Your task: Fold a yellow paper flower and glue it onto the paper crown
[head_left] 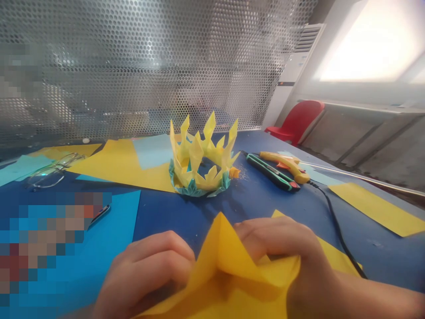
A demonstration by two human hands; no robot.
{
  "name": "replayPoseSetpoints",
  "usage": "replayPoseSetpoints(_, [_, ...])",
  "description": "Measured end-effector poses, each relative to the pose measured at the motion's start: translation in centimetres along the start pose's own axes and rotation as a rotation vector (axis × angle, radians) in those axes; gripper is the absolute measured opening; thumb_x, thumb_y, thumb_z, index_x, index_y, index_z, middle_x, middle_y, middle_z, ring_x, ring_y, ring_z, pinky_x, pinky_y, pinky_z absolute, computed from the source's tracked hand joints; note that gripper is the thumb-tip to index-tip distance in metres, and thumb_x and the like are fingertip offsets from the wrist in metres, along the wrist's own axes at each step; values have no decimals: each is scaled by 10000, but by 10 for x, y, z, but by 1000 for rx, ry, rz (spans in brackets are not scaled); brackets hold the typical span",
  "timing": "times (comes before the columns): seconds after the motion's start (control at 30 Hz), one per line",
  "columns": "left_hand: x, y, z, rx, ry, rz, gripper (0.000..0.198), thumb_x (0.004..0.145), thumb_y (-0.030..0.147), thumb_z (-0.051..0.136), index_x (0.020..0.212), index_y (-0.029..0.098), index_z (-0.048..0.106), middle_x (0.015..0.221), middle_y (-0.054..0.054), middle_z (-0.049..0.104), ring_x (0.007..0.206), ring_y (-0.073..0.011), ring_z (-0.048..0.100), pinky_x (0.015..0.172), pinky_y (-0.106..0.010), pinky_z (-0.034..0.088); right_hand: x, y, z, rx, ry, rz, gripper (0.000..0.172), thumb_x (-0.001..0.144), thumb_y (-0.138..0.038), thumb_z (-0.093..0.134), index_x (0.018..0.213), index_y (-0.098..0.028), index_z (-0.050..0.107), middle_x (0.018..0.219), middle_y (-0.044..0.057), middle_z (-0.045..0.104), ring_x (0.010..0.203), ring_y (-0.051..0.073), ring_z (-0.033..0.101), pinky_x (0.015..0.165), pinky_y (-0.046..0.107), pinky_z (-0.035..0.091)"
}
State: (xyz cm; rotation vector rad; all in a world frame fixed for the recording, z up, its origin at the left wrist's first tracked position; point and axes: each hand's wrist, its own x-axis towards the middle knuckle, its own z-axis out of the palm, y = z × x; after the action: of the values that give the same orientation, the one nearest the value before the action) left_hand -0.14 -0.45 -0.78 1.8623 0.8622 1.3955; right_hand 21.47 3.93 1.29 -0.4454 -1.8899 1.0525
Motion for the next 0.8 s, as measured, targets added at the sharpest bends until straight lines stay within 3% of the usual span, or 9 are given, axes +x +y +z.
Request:
replayPoseSetpoints(0.07, [2, 0, -1, 28, -7, 24, 257, 913, 456, 628, 736, 284, 701, 649, -8, 630, 507, -148, 571, 481, -205, 486, -1, 0, 1, -41, -3, -60, 44, 817, -228, 789, 835, -187, 787, 721, 68, 759, 668, 154, 725, 661, 180, 576])
replayPoseSetpoints(0.17, [6, -1, -2, 91, -26, 62, 289, 914, 480, 624, 723, 268, 668, 636, 11, 631, 486, -129, 566, 458, -188, 470, 0, -2, -1, -117, -44, -74, 197, 922, -329, 677, 841, -169, 761, 740, 84, 749, 683, 139, 718, 680, 173, 575])
replayPoseSetpoints(0.27, [9, -2, -3, 168, -59, 80, 302, 942, 477, 584, 730, 272, 648, 631, 27, 646, 459, -112, 570, 421, -180, 443, 2, -5, -5, -190, -85, -59, 138, 914, -258, 692, 824, -163, 735, 730, 79, 743, 649, 124, 702, 650, 154, 567])
replayPoseSetpoints(0.37, [9, -2, -4, 205, -100, 54, 208, 908, 394, 658, 741, 270, 647, 647, 37, 662, 466, -103, 585, 414, -170, 439, 4, -6, -6, -237, -103, -76, 63, 884, -175, 714, 823, -158, 714, 758, 91, 755, 663, 126, 704, 640, 152, 565])
replayPoseSetpoints(0.47, [9, -1, -6, 214, -135, 7, 97, 843, 236, 714, 761, 253, 666, 671, 28, 665, 547, -118, 639, 488, -164, 503, 4, -5, -5, -266, -119, -75, 78, 873, -141, 706, 798, -157, 691, 763, 103, 763, 663, 131, 704, 643, 162, 568])
replayPoseSetpoints(0.63, [11, 1, -6, 230, -181, 1, 127, 828, 142, 680, 773, 252, 648, 670, 31, 665, 552, -124, 645, 499, -173, 530, 4, -3, -2, -218, -79, -29, 122, 768, -38, 722, 753, -158, 703, 724, 83, 767, 625, 131, 706, 616, 148, 558])
replayPoseSetpoints(0.73, [11, 0, -4, 207, -91, 84, 116, 899, 296, 656, 788, 284, 624, 647, 39, 654, 503, -122, 627, 442, -181, 503, 6, -2, -2, -151, -67, 77, 183, 681, 23, 746, 722, -155, 725, 710, 63, 768, 595, 123, 706, 590, 129, 546])
replayPoseSetpoints(0.8, [10, 0, -1, 245, -40, 115, 231, 936, 473, 582, 786, 300, 614, 628, 35, 651, 493, -133, 626, 430, -191, 516, 7, -3, -3, -77, -77, 101, 182, 674, 10, 779, 704, -163, 732, 701, 47, 766, 597, 114, 704, 583, 114, 537])
